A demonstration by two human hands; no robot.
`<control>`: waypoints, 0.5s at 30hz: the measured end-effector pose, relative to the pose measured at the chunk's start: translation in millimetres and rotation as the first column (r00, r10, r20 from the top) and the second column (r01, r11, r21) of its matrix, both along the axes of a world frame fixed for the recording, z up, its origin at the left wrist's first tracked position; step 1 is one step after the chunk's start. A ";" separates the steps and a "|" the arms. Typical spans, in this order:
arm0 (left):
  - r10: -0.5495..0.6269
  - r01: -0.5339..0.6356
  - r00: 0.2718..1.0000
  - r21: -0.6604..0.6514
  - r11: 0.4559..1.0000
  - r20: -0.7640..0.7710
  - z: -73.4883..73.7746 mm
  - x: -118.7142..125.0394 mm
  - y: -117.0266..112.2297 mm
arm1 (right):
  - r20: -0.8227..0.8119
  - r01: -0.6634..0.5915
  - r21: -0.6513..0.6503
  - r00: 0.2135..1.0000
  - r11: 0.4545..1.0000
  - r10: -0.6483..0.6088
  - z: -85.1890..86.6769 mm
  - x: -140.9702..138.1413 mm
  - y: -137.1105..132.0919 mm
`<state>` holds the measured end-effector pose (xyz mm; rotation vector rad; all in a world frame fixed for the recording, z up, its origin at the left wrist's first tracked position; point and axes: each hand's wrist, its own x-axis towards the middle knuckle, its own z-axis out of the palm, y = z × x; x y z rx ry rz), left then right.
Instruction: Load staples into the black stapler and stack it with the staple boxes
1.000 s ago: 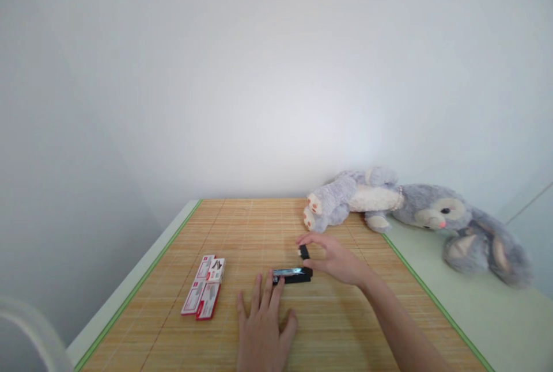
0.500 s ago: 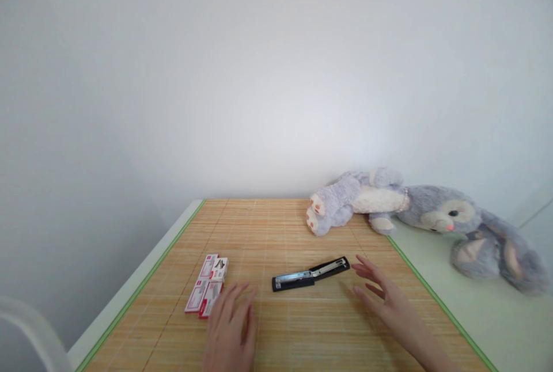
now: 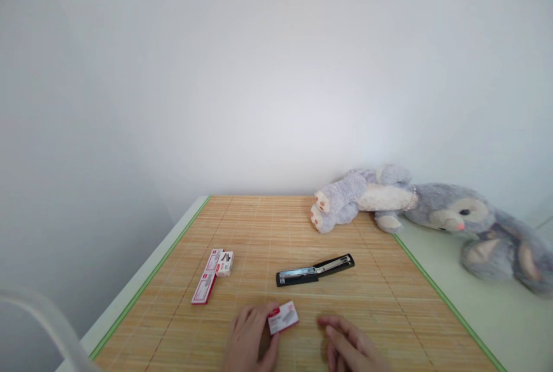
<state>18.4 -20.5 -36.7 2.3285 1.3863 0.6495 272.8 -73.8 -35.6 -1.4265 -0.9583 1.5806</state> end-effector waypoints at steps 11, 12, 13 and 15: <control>-0.115 0.129 0.987 -0.128 0.983 0.112 37.6 37.9 10.1 | 0.562 -0.132 0.212 0.827 0.968 -0.011 20.9 40.7 14.7; -0.116 0.131 0.986 -0.128 0.983 0.121 38.5 35.5 11.3 | 0.615 -0.201 0.219 0.788 0.955 0.025 23.6 39.1 16.0; -0.112 0.130 0.985 -0.129 0.983 0.134 39.0 33.6 12.6 | 0.661 -0.259 0.207 0.748 0.944 0.060 26.5 36.9 17.4; -0.100 0.121 0.983 -0.134 0.984 0.157 38.7 30.6 15.0 | 0.729 -0.325 0.175 0.677 0.930 0.099 33.6 33.6 20.0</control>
